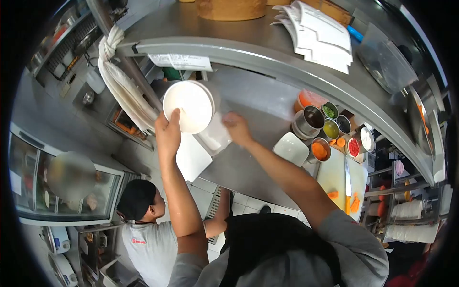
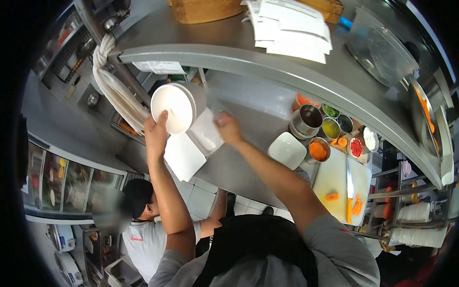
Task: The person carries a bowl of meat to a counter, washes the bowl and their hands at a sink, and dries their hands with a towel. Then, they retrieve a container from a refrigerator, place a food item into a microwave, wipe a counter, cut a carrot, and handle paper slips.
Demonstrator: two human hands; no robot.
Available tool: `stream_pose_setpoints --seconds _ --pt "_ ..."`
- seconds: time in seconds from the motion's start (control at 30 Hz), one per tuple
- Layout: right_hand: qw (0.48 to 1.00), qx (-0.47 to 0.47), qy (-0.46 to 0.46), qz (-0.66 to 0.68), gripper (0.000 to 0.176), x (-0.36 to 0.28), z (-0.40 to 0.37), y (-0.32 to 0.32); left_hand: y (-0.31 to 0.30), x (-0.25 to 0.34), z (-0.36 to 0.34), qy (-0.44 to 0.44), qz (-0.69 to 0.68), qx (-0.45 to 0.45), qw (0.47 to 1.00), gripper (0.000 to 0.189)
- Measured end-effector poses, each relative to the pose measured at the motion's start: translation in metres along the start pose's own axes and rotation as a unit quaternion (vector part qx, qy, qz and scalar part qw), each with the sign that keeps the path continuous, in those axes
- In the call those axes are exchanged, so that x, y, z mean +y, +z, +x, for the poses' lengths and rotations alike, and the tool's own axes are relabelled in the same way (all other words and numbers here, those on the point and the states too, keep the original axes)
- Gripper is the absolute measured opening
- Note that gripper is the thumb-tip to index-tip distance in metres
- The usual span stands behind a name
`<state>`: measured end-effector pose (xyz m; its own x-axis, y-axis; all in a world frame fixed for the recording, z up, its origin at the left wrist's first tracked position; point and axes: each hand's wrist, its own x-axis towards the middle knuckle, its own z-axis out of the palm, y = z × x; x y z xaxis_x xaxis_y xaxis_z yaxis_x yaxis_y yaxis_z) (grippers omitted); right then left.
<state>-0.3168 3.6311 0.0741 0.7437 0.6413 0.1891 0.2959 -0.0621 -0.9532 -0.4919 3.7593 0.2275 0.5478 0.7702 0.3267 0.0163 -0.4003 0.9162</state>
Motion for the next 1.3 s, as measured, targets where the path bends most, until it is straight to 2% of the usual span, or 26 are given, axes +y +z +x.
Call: stream_pose_setpoints --seconds 0.03,0.07,0.1,0.17,0.2,0.27,0.33,0.37,0.4,0.47,0.5,0.57,0.6,0.67,0.73,0.77,0.8,0.87,0.93,1.0,1.03,1.07,1.13,1.17,1.27,1.3 --pt "0.994 -0.027 -0.104 -0.023 0.013 -0.018 -0.021 0.015 0.001 0.002 0.002 -0.006 -0.002 -0.001 1.000 0.031" --pt "0.982 -0.087 -0.163 -0.034 0.015 -0.018 -0.038 0.030 0.004 0.004 0.003 -0.011 -0.004 -0.005 1.000 0.032" --pt "0.961 -0.164 -0.209 -0.079 0.020 -0.027 -0.058 0.037 0.007 0.004 0.004 0.004 -0.007 -0.023 1.000 0.031" --pt "0.896 -0.252 -0.341 -0.133 0.015 -0.012 -0.084 0.056 0.017 0.006 0.001 -0.018 -0.027 -0.066 0.997 0.030" --pt "0.868 -0.315 -0.332 -0.193 0.019 -0.009 -0.097 0.058 0.024 0.006 0.001 -0.038 -0.047 -0.105 0.993 0.030" --pt "0.840 -0.372 -0.317 -0.235 0.030 -0.002 -0.112 0.063 0.043 -0.012 -0.003 -0.115 -0.082 -0.133 0.981 0.029" --pt "0.837 -0.374 -0.317 -0.243 0.036 -0.008 -0.122 0.058 0.055 -0.049 -0.006 -0.194 -0.051 -0.146 0.969 0.032" --pt "0.827 -0.385 -0.321 -0.254 0.041 -0.010 -0.122 0.054 0.063 -0.062 -0.012 -0.192 -0.082 -0.139 0.968 0.036" --pt "0.831 -0.378 -0.319 -0.254 0.041 -0.009 -0.121 0.052 0.068 -0.064 -0.018 -0.230 -0.115 -0.155 0.954 0.036" --pt "0.824 -0.403 -0.290 -0.274 0.044 -0.008 -0.120 0.053 0.083 -0.063 -0.029 -0.284 -0.127 -0.119 0.943 0.036" --pt "0.828 -0.397 -0.289 -0.271 0.044 -0.012 -0.122 0.051 0.081 -0.075 -0.028 -0.282 -0.122 -0.124 0.943 0.036" --pt "0.834 -0.368 -0.311 -0.270 0.042 -0.017 -0.125 0.040 0.075 -0.124 -0.017 -0.211 -0.031 -0.109 0.971 0.035" --pt "0.837 -0.361 -0.310 -0.272 0.042 -0.019 -0.129 0.032 0.066 -0.144 -0.013 -0.120 0.087 -0.083 0.986 0.035" --pt "0.867 -0.313 -0.315 -0.225 0.040 -0.023 -0.144 0.013 0.049 -0.201 0.000 0.040 0.284 -0.037 0.957 0.039" --pt "0.877 -0.314 -0.292 -0.218 0.033 -0.027 -0.161 -0.013 0.041 -0.202 -0.003 0.075 0.323 -0.016 0.943 0.039" --pt "0.902 -0.279 -0.272 -0.184 0.032 -0.021 -0.176 -0.024 0.039 -0.202 -0.002 0.107 0.359 0.006 0.927 0.039" --pt "0.925 -0.243 -0.252 -0.149 0.031 -0.016 -0.189 -0.037 0.036 -0.196 0.000 0.111 0.357 0.005 0.927 0.039" --pt "0.936 -0.270 -0.176 -0.143 0.031 -0.034 -0.210 -0.084 0.032 -0.176 0.004 -0.001 0.237 -0.021 0.971 0.037" --pt "0.958 -0.261 -0.063 -0.101 0.031 -0.017 -0.238 -0.115 0.035 -0.164 0.008 0.002 0.183 -0.029 0.983 0.035" --pt "0.959 -0.242 0.006 -0.147 0.030 -0.004 -0.264 -0.146 0.041 -0.142 0.003 -0.095 0.082 -0.075 0.989 0.033" --pt "0.960 -0.224 0.002 -0.167 0.029 0.001 -0.277 -0.159 0.046 -0.142 0.001 -0.176 0.002 -0.090 0.980 0.035" --pt "0.961 -0.204 -0.002 -0.187 0.027 0.005 -0.288 -0.169 0.047 -0.146 0.001 -0.176 0.001 -0.089 0.980 0.035" --pt "0.969 -0.175 0.017 -0.173 0.026 -0.005 -0.303 -0.182 0.053 -0.164 0.000 -0.221 0.231 -0.158 0.934 0.045" --pt "0.976 -0.143 0.035 -0.159 0.025 -0.009 -0.307 -0.186 0.054 -0.231 0.012 -0.092 0.275 -0.081 0.954 0.057" --pt "0.977 -0.118 0.016 -0.175 0.024 -0.011 -0.315 -0.191 0.052 -0.178 0.008 -0.127 0.200 -0.038 0.971 0.060" --pt "0.978 -0.115 0.020 -0.170 0.024 -0.011 -0.317 -0.190 0.046 -0.185 0.012 -0.092 0.216 -0.028 0.972 0.049"
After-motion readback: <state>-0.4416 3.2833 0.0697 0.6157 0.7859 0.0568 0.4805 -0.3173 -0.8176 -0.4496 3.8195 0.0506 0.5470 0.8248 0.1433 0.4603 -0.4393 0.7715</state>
